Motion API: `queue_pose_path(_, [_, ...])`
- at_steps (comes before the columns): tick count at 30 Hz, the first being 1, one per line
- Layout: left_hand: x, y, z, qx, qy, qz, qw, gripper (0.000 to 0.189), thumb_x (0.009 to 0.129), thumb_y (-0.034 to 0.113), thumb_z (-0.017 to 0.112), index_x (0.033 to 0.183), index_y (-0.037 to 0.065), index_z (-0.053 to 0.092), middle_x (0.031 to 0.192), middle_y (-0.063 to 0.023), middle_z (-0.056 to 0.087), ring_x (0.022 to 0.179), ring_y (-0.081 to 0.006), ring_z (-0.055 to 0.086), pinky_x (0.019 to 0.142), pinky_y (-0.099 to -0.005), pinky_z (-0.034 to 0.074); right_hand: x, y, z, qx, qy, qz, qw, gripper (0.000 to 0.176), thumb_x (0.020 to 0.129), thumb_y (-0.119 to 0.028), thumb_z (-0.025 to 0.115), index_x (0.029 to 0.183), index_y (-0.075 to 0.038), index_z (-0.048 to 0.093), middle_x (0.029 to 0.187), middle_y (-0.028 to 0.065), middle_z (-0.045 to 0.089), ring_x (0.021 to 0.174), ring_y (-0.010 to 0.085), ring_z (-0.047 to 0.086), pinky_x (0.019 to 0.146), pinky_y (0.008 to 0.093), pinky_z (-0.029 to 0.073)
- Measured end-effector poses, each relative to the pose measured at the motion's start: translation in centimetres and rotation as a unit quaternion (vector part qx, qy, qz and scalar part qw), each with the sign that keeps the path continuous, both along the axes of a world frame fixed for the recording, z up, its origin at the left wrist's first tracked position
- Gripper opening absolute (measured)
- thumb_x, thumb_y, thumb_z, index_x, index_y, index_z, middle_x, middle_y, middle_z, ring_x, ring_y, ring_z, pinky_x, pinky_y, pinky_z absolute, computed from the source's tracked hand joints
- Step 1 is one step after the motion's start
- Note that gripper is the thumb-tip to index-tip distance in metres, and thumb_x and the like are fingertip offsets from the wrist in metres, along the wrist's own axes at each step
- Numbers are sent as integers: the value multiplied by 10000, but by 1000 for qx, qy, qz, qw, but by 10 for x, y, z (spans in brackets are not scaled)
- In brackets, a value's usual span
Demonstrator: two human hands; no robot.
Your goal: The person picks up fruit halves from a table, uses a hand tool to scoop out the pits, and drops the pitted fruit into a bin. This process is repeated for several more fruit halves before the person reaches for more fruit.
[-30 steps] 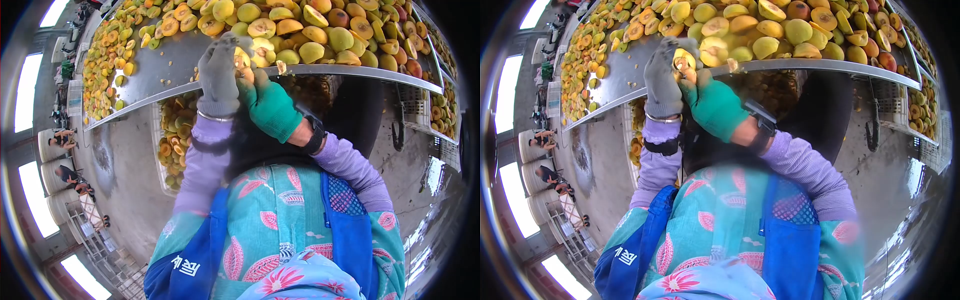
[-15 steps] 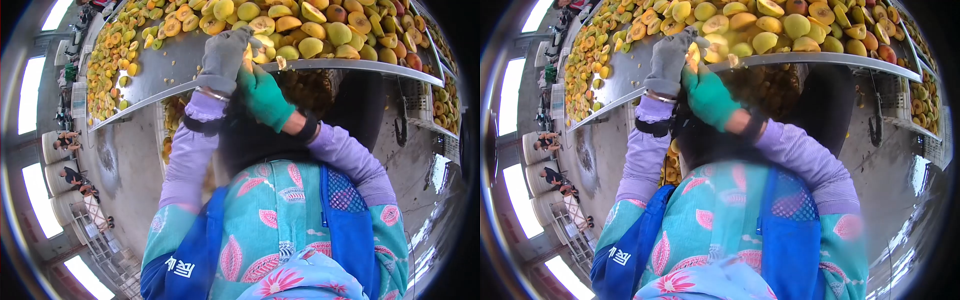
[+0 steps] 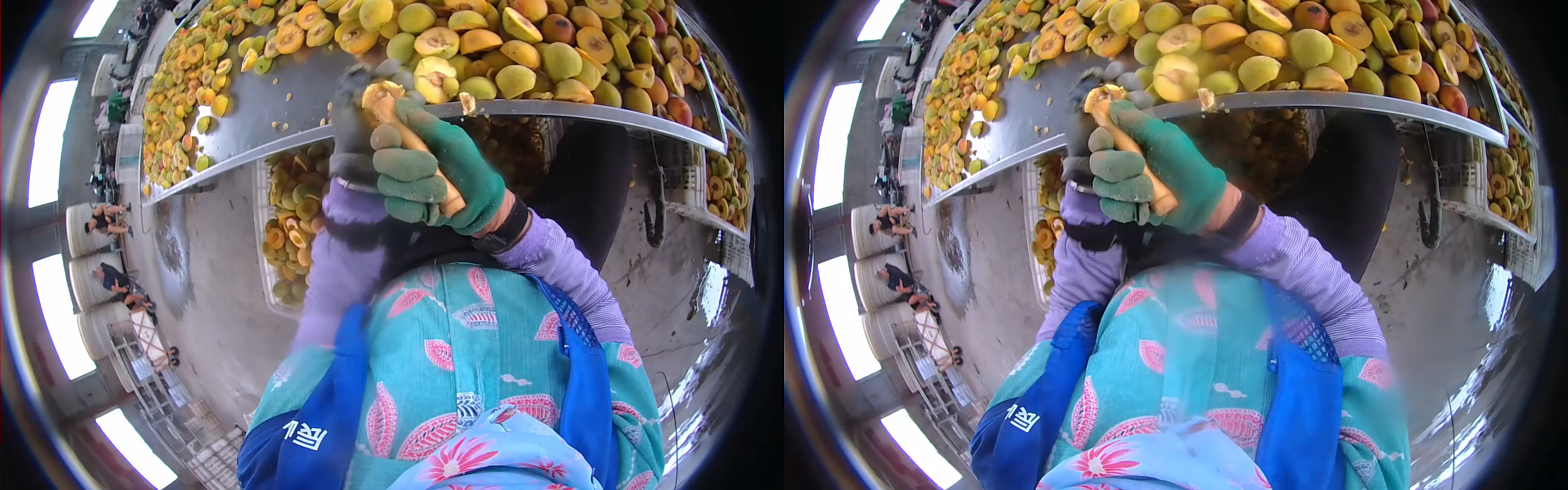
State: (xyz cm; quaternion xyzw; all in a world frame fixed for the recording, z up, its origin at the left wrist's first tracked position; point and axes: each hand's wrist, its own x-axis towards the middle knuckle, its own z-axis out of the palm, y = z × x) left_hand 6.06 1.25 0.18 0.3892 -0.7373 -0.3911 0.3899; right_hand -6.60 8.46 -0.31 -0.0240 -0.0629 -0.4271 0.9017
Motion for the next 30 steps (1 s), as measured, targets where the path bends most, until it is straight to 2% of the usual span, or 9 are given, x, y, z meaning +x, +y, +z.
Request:
queue_pose_path(4, [102,10,-1,432,335,95,832,299,904,312,576,1083,79,630,866,-92,661,711,-232,634,645,-327,507,-24,16,5,-65,65,55,994,351,985,-479,416,892,-174,565,557,-80,407,432,74,380,427,237,318])
queue_pose_path(7, [153,-3,-6,99,-405,268,868,220,901,148,563,1077,24,610,951,-127,648,794,-201,631,689,-308,517,-45,14,-16,-44,166,-33,985,345,974,-483,440,858,-176,545,545,-75,401,427,76,407,402,240,323])
queue_pose_path(10, [67,-19,18,4,-238,152,959,280,876,208,577,1080,22,626,950,-161,629,908,-261,622,761,-325,501,-48,5,-68,89,173,-36,980,387,988,-470,410,903,-113,532,568,-36,473,430,109,452,409,260,391])
queue_pose_path(14, [-45,-55,-12,-197,-461,-44,864,385,745,314,681,970,9,611,978,-207,592,930,-369,578,808,-425,469,-50,20,-25,135,336,-148,920,382,981,-481,426,901,-121,528,564,-34,449,402,93,411,375,245,346])
queue_pose_path(18, [-52,-54,-10,-148,-397,-28,906,408,779,333,679,989,-5,592,922,-188,625,932,-361,593,824,-428,473,-48,10,-28,57,585,-334,737,342,989,-428,459,906,-104,525,565,-45,447,431,59,405,386,230,328])
queue_pose_path(20, [-37,-45,-8,45,-160,-27,986,321,825,238,673,1006,-10,582,935,-143,647,870,-258,620,765,-357,503,-33,-1,-45,-42,693,-418,585,368,965,-385,515,874,-29,523,686,202,576,521,327,562,494,455,453])
queue_pose_path(23, [-23,-28,-20,182,180,-31,966,177,873,54,636,1033,-11,597,987,-82,671,858,-139,643,737,-275,531,-23,-1,-43,-190,796,-410,403,320,957,-347,534,868,-40,513,672,209,589,540,382,577,484,461,455])
queue_pose_path(26, [-20,-17,-19,-172,-76,-6,982,210,845,-7,640,1053,-5,613,1003,-90,675,911,-159,653,793,-287,537,-24,0,-29,-211,802,-434,352,274,948,-308,552,880,-47,503,595,184,561,537,386,583,463,461,449])
queue_pose_path(30, [-25,-19,-32,51,80,-45,994,324,892,184,604,1163,11,562,1067,-126,650,950,-253,650,854,-353,527,-23,4,-31,-210,800,-434,356,275,942,-301,559,878,-40,503,571,177,549,513,375,575,453,458,445])
